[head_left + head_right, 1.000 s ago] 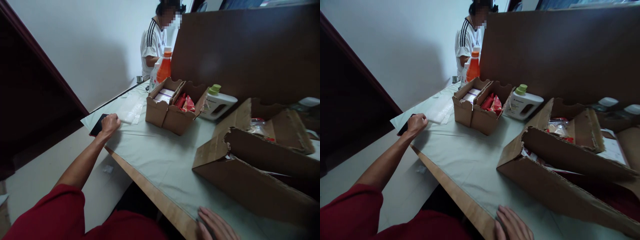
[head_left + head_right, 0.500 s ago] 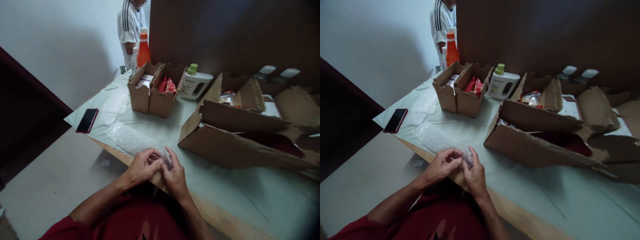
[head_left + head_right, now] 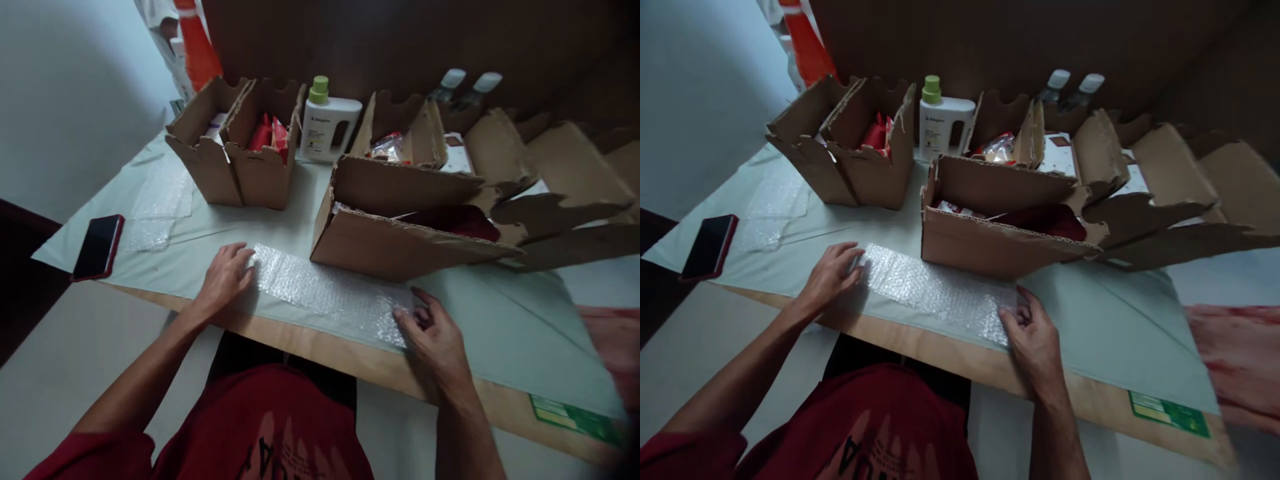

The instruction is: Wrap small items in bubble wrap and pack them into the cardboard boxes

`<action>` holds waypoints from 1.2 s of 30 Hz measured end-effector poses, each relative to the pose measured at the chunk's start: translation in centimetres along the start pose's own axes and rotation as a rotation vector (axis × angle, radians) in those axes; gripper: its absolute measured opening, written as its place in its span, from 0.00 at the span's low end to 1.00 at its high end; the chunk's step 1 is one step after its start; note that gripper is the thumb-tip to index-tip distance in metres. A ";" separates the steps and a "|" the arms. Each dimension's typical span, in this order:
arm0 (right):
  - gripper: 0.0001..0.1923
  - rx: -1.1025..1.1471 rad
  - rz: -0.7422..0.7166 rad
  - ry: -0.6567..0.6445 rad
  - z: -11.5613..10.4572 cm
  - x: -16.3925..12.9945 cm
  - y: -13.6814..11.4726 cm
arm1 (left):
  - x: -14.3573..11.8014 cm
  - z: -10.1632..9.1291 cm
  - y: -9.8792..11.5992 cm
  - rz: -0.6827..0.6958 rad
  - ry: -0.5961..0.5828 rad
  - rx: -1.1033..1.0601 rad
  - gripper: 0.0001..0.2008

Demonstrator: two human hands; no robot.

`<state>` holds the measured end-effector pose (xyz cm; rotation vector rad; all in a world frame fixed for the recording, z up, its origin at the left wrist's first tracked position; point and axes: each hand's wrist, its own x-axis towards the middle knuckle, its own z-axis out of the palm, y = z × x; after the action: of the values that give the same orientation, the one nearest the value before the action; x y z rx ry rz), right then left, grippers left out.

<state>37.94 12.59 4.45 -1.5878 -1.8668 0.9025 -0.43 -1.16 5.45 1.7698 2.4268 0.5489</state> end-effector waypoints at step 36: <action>0.26 0.800 0.165 -0.934 7.7 -8.1 -9.1 | -7.0 -5.5 2.3 0.308 -0.371 -0.700 0.38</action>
<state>27.77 2.60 6.71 -0.8444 -1.4897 2.3785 2.42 -8.38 10.34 1.7168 1.4688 0.8678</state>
